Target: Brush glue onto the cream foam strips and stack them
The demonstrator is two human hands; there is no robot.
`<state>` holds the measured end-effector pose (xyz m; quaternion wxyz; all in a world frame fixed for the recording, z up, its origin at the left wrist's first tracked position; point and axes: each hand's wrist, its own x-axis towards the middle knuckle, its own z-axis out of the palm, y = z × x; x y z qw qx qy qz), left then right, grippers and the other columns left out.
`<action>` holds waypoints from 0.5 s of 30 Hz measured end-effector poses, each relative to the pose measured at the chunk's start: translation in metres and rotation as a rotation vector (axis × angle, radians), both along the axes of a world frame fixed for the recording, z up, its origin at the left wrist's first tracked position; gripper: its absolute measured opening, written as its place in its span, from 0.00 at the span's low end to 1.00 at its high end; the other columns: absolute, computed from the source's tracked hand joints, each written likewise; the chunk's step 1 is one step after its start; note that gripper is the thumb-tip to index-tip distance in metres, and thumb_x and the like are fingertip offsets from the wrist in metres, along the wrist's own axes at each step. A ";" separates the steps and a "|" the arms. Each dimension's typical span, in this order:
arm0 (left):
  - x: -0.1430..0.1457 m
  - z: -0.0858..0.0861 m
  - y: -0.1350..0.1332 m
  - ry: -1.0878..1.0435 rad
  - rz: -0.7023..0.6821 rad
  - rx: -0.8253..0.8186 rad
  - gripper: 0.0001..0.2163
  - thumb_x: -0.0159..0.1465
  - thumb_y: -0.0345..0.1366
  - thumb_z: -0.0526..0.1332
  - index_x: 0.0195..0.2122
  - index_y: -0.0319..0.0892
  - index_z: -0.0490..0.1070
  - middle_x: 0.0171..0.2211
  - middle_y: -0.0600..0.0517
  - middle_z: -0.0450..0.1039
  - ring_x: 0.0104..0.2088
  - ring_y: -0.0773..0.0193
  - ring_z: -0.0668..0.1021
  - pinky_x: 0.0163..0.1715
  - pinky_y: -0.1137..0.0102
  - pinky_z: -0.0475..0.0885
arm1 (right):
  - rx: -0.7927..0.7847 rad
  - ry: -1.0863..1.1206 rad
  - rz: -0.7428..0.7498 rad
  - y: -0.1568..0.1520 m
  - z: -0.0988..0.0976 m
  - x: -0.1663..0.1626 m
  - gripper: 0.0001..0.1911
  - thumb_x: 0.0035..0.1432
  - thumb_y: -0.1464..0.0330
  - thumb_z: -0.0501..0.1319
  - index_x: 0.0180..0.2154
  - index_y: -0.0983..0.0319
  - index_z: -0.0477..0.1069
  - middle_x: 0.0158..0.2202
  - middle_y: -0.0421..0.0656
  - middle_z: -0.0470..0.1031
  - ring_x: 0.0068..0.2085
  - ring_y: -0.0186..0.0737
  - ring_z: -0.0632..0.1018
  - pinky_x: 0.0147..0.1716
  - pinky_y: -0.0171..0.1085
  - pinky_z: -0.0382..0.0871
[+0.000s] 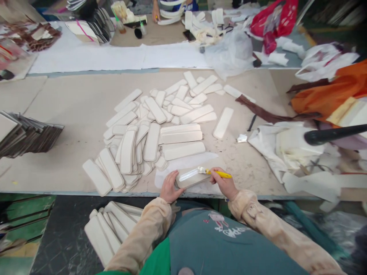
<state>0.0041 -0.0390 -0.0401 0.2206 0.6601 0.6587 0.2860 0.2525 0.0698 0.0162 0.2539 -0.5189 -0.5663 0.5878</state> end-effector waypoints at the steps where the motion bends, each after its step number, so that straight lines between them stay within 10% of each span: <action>1: 0.000 0.000 0.000 0.005 0.002 0.003 0.34 0.52 0.43 0.65 0.58 0.40 0.55 0.56 0.40 0.61 0.57 0.50 0.65 0.56 0.53 0.63 | 0.013 -0.015 -0.026 0.004 -0.001 0.007 0.15 0.59 0.55 0.55 0.35 0.60 0.68 0.21 0.37 0.69 0.23 0.34 0.72 0.27 0.33 0.69; 15: 0.001 0.001 0.000 0.056 -0.006 0.018 0.35 0.52 0.46 0.65 0.59 0.41 0.54 0.56 0.40 0.62 0.56 0.49 0.66 0.55 0.51 0.65 | 0.092 0.029 -0.220 0.022 0.006 0.054 0.14 0.57 0.57 0.58 0.37 0.61 0.68 0.21 0.37 0.70 0.23 0.33 0.72 0.25 0.33 0.70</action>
